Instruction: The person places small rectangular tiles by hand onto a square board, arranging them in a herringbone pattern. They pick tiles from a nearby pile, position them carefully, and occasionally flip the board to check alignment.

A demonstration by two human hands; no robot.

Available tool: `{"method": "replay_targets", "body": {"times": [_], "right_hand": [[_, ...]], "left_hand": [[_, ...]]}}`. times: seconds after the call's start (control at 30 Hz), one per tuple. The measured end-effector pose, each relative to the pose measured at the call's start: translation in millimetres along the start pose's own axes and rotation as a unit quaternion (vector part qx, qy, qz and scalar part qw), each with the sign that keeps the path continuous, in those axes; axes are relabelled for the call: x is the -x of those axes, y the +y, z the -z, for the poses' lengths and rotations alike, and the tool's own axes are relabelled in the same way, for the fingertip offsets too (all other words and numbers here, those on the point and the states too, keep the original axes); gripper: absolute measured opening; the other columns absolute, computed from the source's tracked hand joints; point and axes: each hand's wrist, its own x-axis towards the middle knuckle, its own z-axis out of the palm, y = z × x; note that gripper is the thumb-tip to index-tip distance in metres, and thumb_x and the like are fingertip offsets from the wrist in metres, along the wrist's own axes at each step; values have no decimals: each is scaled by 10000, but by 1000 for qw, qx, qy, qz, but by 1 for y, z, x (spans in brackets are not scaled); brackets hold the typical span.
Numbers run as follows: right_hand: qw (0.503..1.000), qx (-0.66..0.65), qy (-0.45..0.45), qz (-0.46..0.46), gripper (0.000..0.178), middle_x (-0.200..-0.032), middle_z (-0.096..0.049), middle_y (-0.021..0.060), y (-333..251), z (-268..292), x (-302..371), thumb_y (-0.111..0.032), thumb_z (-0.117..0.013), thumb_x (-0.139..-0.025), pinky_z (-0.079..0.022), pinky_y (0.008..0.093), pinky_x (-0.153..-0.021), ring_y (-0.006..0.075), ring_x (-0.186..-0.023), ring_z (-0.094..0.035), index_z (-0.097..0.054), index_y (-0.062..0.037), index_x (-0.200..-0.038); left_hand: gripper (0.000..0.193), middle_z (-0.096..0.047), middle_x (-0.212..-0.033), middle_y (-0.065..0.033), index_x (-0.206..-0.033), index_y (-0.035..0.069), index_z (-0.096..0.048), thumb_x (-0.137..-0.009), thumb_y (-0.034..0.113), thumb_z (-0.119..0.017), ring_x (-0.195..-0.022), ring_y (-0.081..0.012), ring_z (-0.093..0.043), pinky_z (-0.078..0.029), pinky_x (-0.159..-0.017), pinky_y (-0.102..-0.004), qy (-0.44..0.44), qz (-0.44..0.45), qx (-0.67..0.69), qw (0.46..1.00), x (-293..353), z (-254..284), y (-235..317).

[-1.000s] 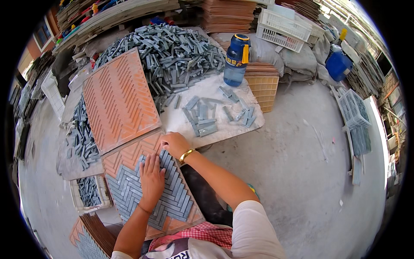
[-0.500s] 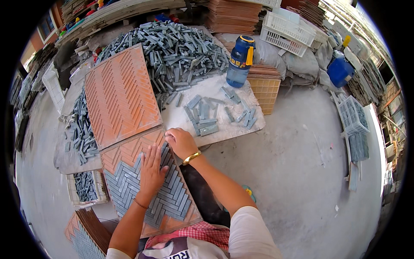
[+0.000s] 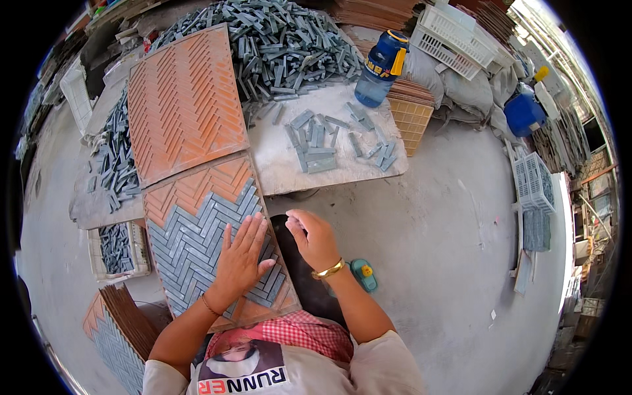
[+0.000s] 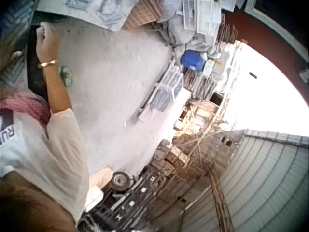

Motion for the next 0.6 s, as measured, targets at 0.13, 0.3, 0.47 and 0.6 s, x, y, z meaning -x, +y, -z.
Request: {"method": "replay_targets", "body": {"times": [0.13, 0.3, 0.47, 0.6], "right_hand": [[998, -14, 15, -61, 163, -836, -644, 135, 15, 9, 21, -137, -594, -852, -486, 317, -620, 245, -700, -630, -614, -17, -960], [998, 41, 3, -53, 163, -799, -665, 103, 21, 14, 5, -106, -564, -868, -492, 248, -647, 165, -736, -662, -614, 4, -977], [998, 34, 50, -28, 121, -808, -638, 146, 44, 19, -31, -123, -592, -824, -479, 345, -631, 308, -700, -611, -625, -24, -887], [989, 107, 105, -15, 84, -761, -629, 146, 66, 41, -58, -54, -591, -784, -470, 346, -614, 305, -668, -601, -624, -17, -852]], "left_hand": [[738, -282, -1450, -107, -1377, 39, -306, -838, 524, -439, -1343, -264, -249, -149, -1072, -523, -19, -12, -45, 999, 9, -17, 2], [733, -292, -1446, -103, -1378, 43, -308, -837, 515, -454, -1338, -260, -260, -144, -1075, -522, -17, -12, 10, 1000, 12, -11, 2], [732, -307, -1436, -115, -1373, 40, -320, -833, 515, -462, -1331, -271, -271, -138, -1076, -523, 4, 7, -2, 1000, 16, 3, -3], [718, -327, -1422, -126, -1359, 30, -343, -833, 503, -469, -1326, -279, -278, -131, -1076, -523, 3, 25, -19, 1000, 18, -3, -18]]}}
